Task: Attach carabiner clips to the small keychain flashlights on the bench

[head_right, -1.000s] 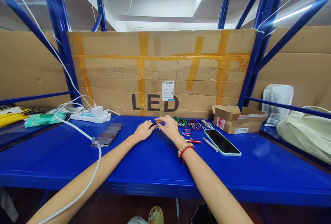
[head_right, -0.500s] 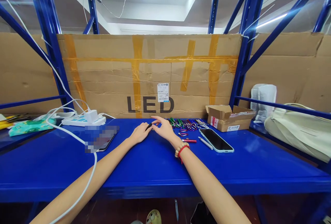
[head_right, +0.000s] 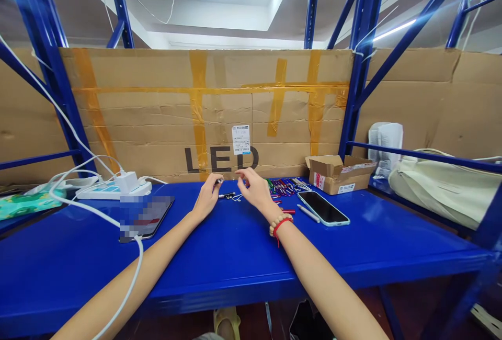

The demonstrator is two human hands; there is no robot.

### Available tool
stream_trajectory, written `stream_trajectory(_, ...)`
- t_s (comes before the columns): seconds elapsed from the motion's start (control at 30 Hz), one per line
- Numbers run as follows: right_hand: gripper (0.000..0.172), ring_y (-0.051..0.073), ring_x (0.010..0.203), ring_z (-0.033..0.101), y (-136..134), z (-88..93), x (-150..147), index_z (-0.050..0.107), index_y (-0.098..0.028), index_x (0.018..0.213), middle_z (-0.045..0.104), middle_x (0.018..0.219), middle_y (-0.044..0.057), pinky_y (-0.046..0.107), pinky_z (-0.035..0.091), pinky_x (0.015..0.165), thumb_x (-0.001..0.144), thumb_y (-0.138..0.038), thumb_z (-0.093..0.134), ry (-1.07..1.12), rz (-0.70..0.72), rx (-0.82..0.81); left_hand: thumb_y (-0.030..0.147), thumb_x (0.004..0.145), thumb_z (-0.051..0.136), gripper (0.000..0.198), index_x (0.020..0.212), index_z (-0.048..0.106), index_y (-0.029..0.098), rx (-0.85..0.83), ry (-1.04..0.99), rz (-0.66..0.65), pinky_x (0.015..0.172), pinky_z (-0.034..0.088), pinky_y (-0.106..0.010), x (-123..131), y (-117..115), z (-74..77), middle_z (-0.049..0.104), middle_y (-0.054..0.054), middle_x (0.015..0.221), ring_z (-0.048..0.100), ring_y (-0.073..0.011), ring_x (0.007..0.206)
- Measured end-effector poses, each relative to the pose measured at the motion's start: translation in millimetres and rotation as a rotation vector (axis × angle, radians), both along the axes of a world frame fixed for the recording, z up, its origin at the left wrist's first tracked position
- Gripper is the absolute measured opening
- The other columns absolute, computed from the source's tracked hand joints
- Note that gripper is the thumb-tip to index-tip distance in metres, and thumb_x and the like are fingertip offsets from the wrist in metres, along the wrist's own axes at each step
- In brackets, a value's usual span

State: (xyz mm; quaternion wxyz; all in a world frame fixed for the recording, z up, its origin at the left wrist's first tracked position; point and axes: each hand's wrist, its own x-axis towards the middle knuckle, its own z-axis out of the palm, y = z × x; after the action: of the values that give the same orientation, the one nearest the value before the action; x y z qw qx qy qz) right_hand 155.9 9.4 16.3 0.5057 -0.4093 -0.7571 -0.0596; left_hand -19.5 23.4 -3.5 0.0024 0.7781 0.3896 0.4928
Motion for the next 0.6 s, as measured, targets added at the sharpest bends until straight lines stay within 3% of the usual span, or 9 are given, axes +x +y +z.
stream_trajectory(0.2,0.023,0.006,0.052,0.049,-14,1.9,-21,0.058,-0.019,0.100,0.061,0.083,0.000,0.018,0.038,0.051,0.079,-0.020,0.047,-0.011,0.140,0.137,0.023,0.089,0.034,0.013,0.094,0.046,0.021,0.051,-0.119,-0.051,0.080,0.043,-0.026,0,2,-3.6,0.055,-0.003,0.093,0.055,-0.0136,0.085)
stream_trajectory(0.37,0.022,0.006,0.049,0.047,-17,1.1,-19,0.058,-0.019,0.098,0.060,0.083,0.000,0.018,0.038,0.051,0.078,-0.020,0.049,-0.010,0.153,0.117,0.019,0.089,0.032,0.015,0.098,0.045,0.021,-0.010,-0.053,0.036,0.077,0.043,-0.027,-1,2,-5.1,0.055,-0.004,0.095,0.054,-0.0140,0.082)
stream_trajectory(0.47,0.021,0.006,0.050,0.048,-13,1.4,-17,0.058,-0.019,0.098,0.061,0.083,0.000,0.019,0.038,0.054,0.079,-0.020,0.047,-0.011,0.135,0.083,0.009,0.086,0.029,0.023,0.093,0.048,0.019,-0.046,0.144,0.188,0.078,0.042,-0.028,-3,0,-4.6,0.055,-0.006,0.094,0.052,-0.0164,0.087)
stream_trajectory(0.6,0.023,0.008,0.053,0.049,-3,-2.9,-11,0.059,-0.020,0.100,0.063,0.083,0.000,0.020,0.038,0.057,0.081,-0.019,0.046,-0.039,0.076,-0.029,0.000,0.078,0.033,0.031,0.088,0.056,0.017,-0.098,0.622,0.352,0.079,0.038,-0.033,-6,-3,-1.9,0.054,-0.009,0.101,0.049,-0.0216,0.095)
